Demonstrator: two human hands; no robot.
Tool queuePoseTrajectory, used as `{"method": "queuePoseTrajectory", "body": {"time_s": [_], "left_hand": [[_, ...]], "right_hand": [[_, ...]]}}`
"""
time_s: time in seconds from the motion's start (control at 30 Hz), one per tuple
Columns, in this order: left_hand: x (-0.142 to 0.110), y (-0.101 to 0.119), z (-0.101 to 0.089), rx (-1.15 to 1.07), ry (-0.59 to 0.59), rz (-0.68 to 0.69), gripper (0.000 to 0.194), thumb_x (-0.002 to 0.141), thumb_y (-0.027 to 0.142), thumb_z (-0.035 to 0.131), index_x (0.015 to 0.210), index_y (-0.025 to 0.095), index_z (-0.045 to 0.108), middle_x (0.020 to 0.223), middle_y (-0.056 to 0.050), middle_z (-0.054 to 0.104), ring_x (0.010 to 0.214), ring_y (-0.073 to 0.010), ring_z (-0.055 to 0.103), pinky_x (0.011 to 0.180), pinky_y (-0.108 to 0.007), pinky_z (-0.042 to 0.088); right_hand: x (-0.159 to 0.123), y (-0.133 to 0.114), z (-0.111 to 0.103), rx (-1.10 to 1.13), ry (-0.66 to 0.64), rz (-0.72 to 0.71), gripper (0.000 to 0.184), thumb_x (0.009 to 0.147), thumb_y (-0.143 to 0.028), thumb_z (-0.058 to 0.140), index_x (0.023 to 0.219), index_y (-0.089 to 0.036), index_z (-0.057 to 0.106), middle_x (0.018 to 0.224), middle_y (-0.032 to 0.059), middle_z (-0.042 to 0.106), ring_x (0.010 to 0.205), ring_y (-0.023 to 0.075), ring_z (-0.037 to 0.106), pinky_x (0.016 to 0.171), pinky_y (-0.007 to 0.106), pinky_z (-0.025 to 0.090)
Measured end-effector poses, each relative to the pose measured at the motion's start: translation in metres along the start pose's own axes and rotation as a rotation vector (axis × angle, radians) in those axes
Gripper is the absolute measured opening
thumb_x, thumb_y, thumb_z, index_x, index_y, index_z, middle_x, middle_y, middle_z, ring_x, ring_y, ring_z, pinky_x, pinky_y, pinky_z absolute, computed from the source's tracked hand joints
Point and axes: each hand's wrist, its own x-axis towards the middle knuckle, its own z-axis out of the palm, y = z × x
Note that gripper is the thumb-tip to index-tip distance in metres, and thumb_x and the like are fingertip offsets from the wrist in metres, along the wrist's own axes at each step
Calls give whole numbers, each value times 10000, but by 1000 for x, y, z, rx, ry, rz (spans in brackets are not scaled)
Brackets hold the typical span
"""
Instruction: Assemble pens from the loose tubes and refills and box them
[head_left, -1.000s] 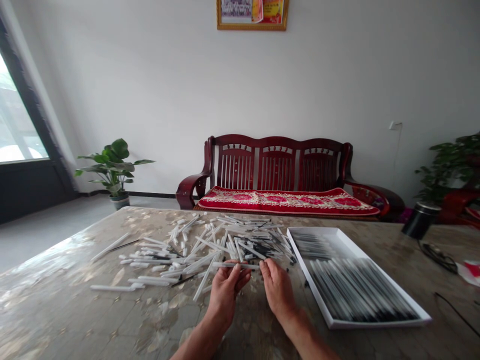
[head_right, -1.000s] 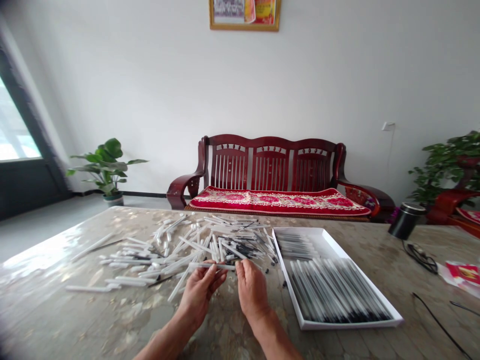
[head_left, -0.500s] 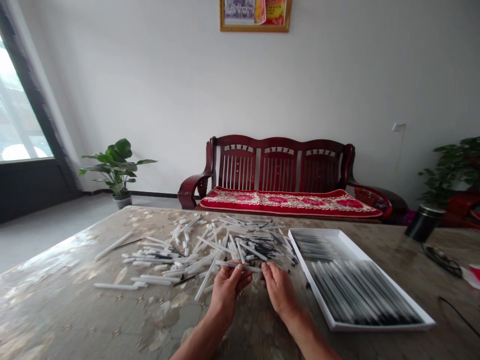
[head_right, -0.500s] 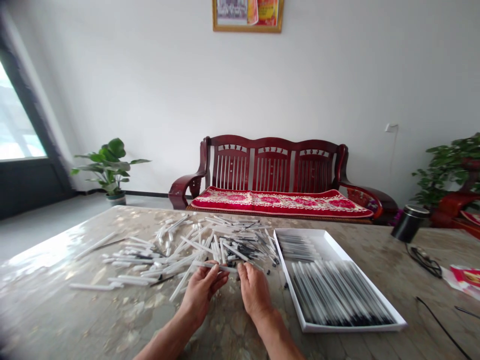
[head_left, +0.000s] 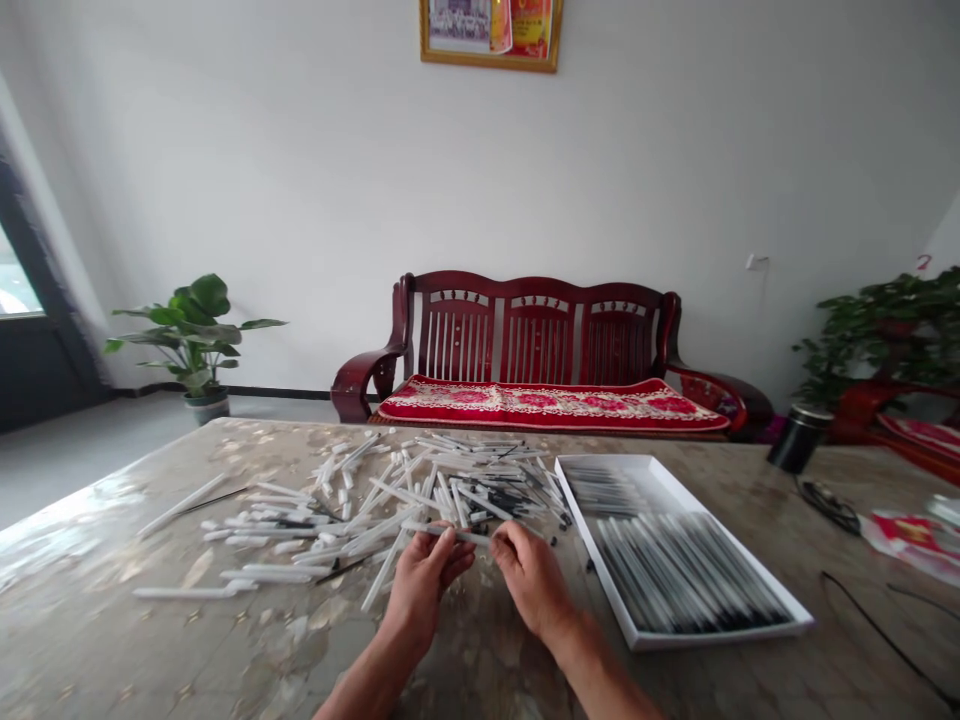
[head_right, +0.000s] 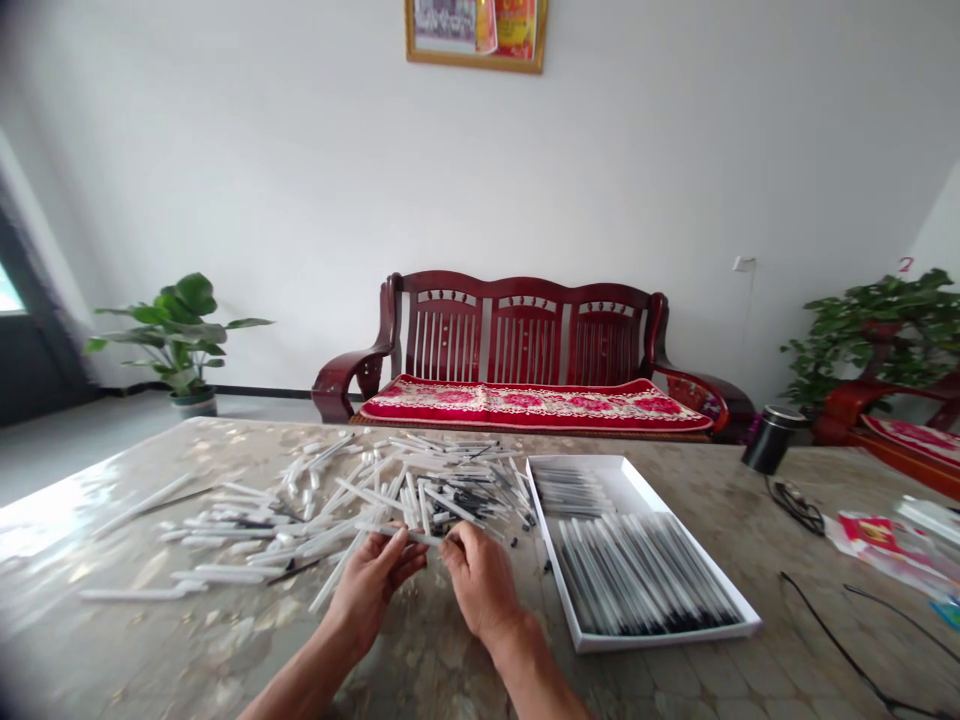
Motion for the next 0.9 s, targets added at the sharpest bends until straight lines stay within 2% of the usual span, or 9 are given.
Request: {"method": "queuePoseTrajectory", "body": {"time_s": [0.07, 0.1, 0.23, 0.3, 0.43, 0.53, 0.63, 0.73, 0.9], "left_hand": [[1, 1, -2, 14, -13, -7, 393, 598, 290, 885, 848, 171, 607, 777, -32, 744, 656, -156, 716, 639, -247, 602], [1, 2, -3, 23, -26, -5, 419, 575, 310, 896, 848, 172, 609, 762, -27, 739, 651, -156, 713, 636, -246, 600], [1, 9, -5, 94, -123, 42, 447, 546, 392, 900, 827, 174, 629, 757, -15, 728, 630, -150, 692, 619, -253, 592], [1, 11, -4, 140, -171, 66, 415, 575, 409, 883, 817, 175, 641, 792, -20, 729, 644, -149, 686, 608, -253, 586], [-2, 9, -1, 210, -229, 97, 398, 603, 446, 860, 807, 175, 653, 802, -32, 730, 671, -167, 681, 581, -261, 573], [-4, 4, 2, 253, -250, 92, 429, 582, 477, 862, 801, 173, 653, 768, -38, 728, 657, -177, 682, 572, -271, 566], [-6, 2, 4, 271, -256, 51, 475, 552, 473, 876, 851, 184, 647, 780, -43, 735, 664, -189, 700, 580, -276, 560], [-5, 3, 4, 293, -247, 15, 499, 538, 466, 878, 879, 192, 637, 805, -53, 741, 649, -185, 701, 564, -267, 543], [-3, 4, 4, 342, -169, 52, 441, 557, 491, 838, 805, 189, 633, 724, -36, 715, 585, -167, 672, 500, -230, 493]], "right_hand": [[-1, -3, -1, -1, -1, -13, 352, 929, -434, 460, 705, -208, 611, 662, 20, 649, 640, 154, 589, 587, 235, 386], [-1, -4, 0, 46, -32, 38, 379, 931, -440, 442, 671, -209, 593, 601, 6, 613, 575, 142, 559, 546, 229, 377], [3, -1, -2, 363, -344, 378, 464, 943, -495, 349, 653, -210, 572, 449, -58, 473, 346, 104, 394, 369, 212, 270], [8, 0, -8, 383, -440, 383, 411, 927, -458, 390, 712, -195, 621, 512, -45, 554, 378, 104, 447, 376, 201, 281], [15, -6, -28, 141, -355, 102, 165, 789, -248, 570, 781, -196, 726, 709, -19, 711, 636, 129, 610, 551, 197, 380], [16, -11, -40, -22, -320, 21, 143, 727, -197, 605, 728, -211, 748, 702, -18, 726, 683, 146, 626, 583, 210, 368], [16, -11, -53, -106, -316, 24, 135, 744, -233, 609, 679, -209, 725, 637, -20, 699, 618, 139, 592, 528, 211, 320], [19, -3, -77, -173, -280, 77, 171, 773, -273, 596, 641, -201, 679, 608, -20, 668, 590, 134, 562, 506, 211, 285], [8, 24, -136, -504, -61, 294, 156, 773, -205, 538, 645, -218, 625, 640, 3, 665, 628, 159, 583, 529, 244, 257]]}}
